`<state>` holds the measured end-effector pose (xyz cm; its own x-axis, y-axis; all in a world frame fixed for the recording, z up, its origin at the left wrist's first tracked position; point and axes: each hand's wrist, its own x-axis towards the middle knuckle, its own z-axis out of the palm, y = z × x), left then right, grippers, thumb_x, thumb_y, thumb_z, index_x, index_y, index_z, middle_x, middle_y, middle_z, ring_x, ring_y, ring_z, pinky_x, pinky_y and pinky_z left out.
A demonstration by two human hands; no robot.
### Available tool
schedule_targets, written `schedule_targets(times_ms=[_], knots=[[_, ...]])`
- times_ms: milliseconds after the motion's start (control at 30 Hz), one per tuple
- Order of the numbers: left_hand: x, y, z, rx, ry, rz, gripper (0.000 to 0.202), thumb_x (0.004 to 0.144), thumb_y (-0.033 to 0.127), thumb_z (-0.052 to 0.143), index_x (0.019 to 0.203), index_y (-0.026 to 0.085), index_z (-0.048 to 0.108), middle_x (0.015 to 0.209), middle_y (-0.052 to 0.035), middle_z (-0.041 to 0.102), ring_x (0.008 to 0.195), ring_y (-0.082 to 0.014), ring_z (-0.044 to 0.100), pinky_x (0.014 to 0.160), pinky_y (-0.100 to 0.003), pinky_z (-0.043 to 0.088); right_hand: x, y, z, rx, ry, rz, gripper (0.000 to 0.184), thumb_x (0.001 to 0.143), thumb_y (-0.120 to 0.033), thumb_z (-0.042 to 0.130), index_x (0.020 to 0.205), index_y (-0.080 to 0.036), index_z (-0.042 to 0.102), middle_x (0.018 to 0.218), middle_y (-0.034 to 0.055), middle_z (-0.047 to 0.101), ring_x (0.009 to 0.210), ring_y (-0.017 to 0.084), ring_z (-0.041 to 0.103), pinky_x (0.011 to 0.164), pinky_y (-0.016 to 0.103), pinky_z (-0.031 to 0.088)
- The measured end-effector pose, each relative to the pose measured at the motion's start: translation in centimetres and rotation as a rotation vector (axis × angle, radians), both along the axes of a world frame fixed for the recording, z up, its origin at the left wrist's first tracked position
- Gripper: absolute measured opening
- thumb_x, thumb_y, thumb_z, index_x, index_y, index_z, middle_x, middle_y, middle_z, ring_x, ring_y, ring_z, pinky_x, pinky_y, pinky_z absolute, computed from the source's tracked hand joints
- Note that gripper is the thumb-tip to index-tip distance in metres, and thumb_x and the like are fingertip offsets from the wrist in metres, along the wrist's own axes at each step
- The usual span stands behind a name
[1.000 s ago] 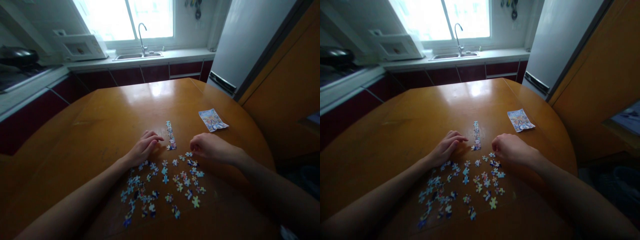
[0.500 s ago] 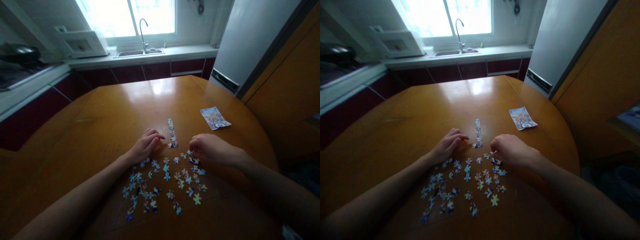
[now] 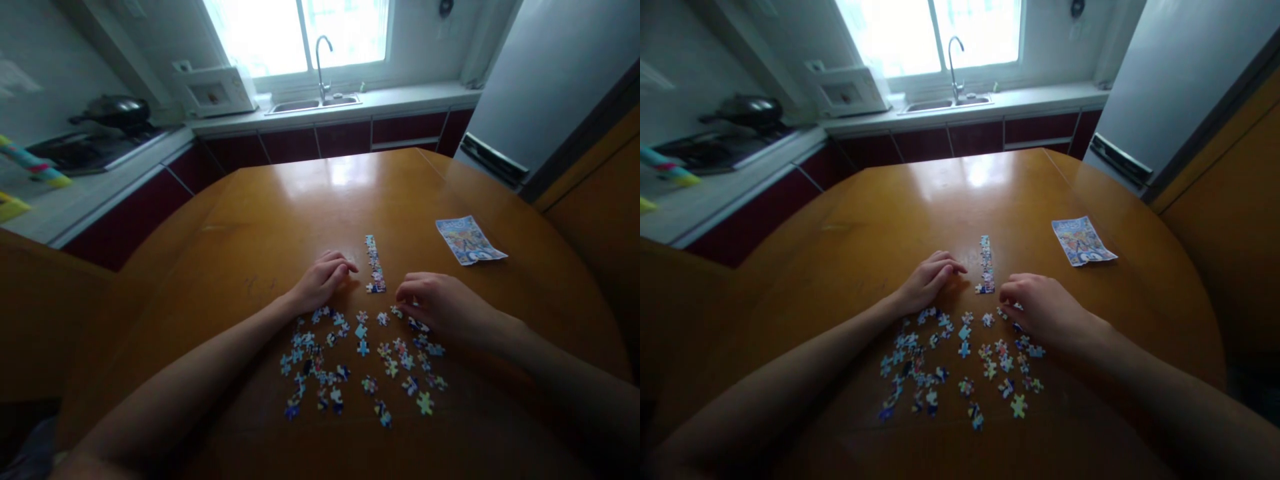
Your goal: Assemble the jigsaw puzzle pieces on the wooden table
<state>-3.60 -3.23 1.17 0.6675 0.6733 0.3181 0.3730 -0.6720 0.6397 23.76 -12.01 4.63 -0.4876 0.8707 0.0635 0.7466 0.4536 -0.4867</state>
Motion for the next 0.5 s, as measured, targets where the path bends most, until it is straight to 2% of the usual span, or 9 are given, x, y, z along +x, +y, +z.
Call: schedule_targets(times_ms=[200, 500], knots=[[0.1, 0.0, -0.2, 0.0, -0.01, 0.008, 0.042, 0.105, 0.035, 0.033, 0.1, 0.018, 0.071, 0.097, -0.0081, 0.067, 0.098, -0.0217, 0.058, 0.095, -0.041, 0.045, -1.0, -0.1, -0.8, 0.046, 0.136, 0.007, 0.01, 0.09, -0.02, 0.063, 0.087, -0.023, 0.071, 0.085, 0.0041, 0.069, 0.077, 0.017, 0.062, 0.07, 0.03, 0.047], [0.1, 0.0, -0.2, 0.01, 0.007, -0.01, 0.043, 0.106, 0.035, 0.032, 0.099, 0.017, 0.07, 0.096, -0.0085, 0.067, 0.098, -0.0217, 0.058, 0.094, -0.041, 0.046, -1.6, -0.2, -1.2, 0.06, 0.188, 0.021, 0.013, 0.093, -0.021, 0.058, 0.091, -0.022, 0.071, 0.09, 0.0053, 0.069, 0.083, 0.018, 0.062, 0.074, 0.032, 0.049]])
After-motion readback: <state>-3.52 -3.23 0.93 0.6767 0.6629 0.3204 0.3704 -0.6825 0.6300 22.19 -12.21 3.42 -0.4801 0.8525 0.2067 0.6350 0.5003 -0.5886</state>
